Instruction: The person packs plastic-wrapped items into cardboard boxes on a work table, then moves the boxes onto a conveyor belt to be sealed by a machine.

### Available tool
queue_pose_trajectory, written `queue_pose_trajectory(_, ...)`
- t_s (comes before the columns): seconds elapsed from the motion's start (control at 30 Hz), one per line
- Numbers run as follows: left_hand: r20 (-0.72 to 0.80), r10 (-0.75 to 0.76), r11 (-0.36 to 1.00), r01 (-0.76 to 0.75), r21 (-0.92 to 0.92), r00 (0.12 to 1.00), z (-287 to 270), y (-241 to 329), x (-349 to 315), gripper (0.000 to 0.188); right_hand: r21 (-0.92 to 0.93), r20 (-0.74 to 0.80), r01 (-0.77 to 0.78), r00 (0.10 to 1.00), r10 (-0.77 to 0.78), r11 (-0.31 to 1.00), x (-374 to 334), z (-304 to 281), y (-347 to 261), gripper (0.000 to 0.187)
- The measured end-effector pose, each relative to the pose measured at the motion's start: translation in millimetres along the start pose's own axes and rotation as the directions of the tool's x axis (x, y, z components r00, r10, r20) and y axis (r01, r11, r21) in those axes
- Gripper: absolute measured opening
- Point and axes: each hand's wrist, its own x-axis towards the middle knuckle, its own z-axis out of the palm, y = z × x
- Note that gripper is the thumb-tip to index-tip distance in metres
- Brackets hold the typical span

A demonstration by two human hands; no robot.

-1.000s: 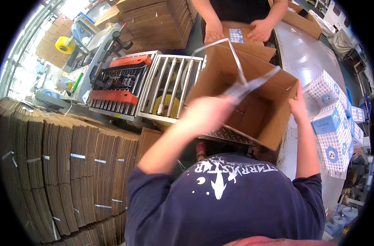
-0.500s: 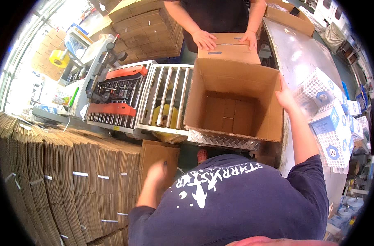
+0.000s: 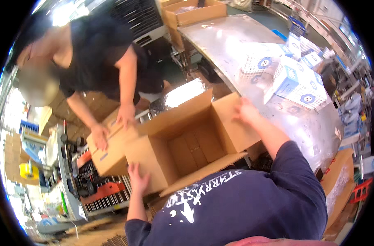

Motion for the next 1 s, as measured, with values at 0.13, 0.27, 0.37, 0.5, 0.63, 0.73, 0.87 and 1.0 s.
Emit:
queue_pose_trajectory(0.13, 0.129, -0.138, 0.973, 0.159, -0.166, 0.982, 73.2, -7.2, -8.0, 0.105, 0.324, 0.152, 0.045, 0.983, -0.100, 0.945, -16.1, 65.0, -47.6, 0.107)
queue_pose_trajectory(0.27, 0.492, -0.202, 0.460, 0.525, -0.716, 0.847, 122.6, 54.9, 21.1, 0.099, 0.401, 0.142, 0.107, 0.974, -0.177, 0.910, 23.8, 89.0, 7.9, 0.099)
queue_pose_trajectory(0.37, 0.406, -0.135, 0.739, 0.364, -0.567, 0.904, 156.5, 87.3, 31.1, 0.102, 0.530, -0.040, 0.270, 0.955, -0.295, 0.804, 19.2, -39.0, 53.6, 0.037)
queue_pose_trajectory(0.5, 0.389, -0.117, 0.635, 0.370, -0.678, 0.914, 163.8, 134.3, 41.8, 0.097, 0.370, -0.633, 0.236, 0.772, 0.057, 0.899, 64.1, -154.0, 161.9, 0.034)
queue_pose_trajectory(0.63, 0.561, -0.033, 0.762, 0.384, -0.521, 0.827, 115.4, 153.4, 43.2, 0.096, 0.067, -0.771, 0.041, 0.637, 0.026, 0.997, 145.5, -180.1, 274.7, 0.048)
queue_pose_trajectory(0.73, 0.665, -0.307, 0.948, 0.280, 0.150, 0.681, 66.0, 192.3, 60.7, 0.090, 0.079, -0.632, -0.131, 0.760, 0.151, 0.988, 163.9, -181.4, 300.6, 0.055)
queue_pose_trajectory(0.87, 0.810, -0.447, 0.783, -0.272, 0.560, 0.380, 11.8, 275.3, 133.9, 0.072, 0.135, -0.311, -0.109, 0.939, 0.147, 0.985, 152.7, -177.4, 318.3, 0.055)
queue_pose_trajectory(1.0, 0.550, 0.393, 0.888, -0.460, -0.017, 0.737, -12.0, 409.7, 189.5, 0.057, 0.155, -0.192, 0.060, 0.981, -0.029, 0.986, 85.2, -155.2, 298.0, 0.057)
